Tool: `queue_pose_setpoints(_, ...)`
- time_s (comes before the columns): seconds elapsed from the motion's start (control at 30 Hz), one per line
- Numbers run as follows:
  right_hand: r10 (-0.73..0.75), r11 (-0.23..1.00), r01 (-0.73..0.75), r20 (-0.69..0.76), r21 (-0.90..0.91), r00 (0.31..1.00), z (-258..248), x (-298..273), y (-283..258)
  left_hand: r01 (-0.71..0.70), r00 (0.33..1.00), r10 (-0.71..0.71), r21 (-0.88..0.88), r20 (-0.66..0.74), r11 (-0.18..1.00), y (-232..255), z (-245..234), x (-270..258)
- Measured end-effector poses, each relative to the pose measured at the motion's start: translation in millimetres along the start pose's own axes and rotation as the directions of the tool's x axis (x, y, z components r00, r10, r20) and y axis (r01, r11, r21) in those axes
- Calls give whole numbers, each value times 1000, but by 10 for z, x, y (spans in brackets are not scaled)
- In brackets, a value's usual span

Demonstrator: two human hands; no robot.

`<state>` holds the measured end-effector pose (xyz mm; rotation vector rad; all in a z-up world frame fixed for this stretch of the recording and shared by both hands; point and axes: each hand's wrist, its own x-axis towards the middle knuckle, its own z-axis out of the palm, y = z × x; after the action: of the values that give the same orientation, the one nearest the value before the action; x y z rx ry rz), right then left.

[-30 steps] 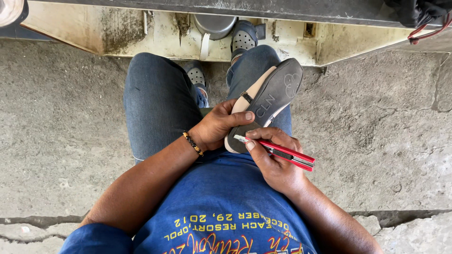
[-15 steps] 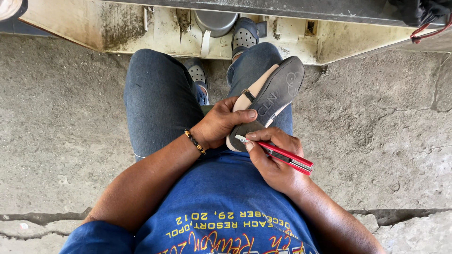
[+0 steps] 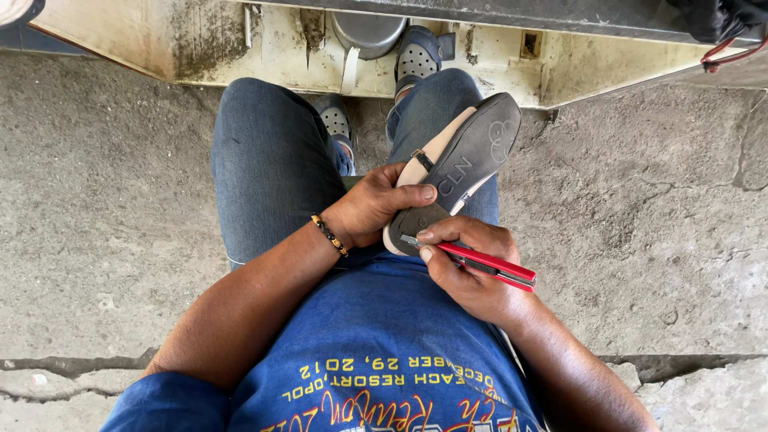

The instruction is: The person uses a red utility knife to scrape and trim the sole of a beige flat shoe. They rotate the shoe to access different areas and later switch to a small metal tool to continue working on the sole.

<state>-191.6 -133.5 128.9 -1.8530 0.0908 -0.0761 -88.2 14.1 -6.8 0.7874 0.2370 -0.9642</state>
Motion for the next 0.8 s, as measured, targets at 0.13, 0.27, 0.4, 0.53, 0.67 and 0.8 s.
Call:
queue_pose_setpoints(0.13,83,992,-88,61,92,995,-126,-13,32,33,999,-32,-21,23,999,182,118,-112)
queue_pose_setpoints(0.27,147,989,-147,9,15,989,-144,-6,-11,194,974,-179,-104,138,975,198,10,-135)
queue_pose_setpoints(0.4,221,975,-221,-19,-2,975,-18,72,-31,227,969,-209,-148,130,963,85,-239,113)
queue_pose_setpoints(0.53,254,967,-253,-53,33,966,73,115,90,130,986,-120,-85,113,988,320,-147,-127)
queue_pose_setpoints(0.67,256,967,-256,-29,8,966,67,106,89,48,994,-49,13,97,999,257,-169,-304)
queue_pose_setpoints(0.8,221,970,-222,-17,-96,975,-10,78,-61,34,987,-32,-14,158,999,186,-173,-202)
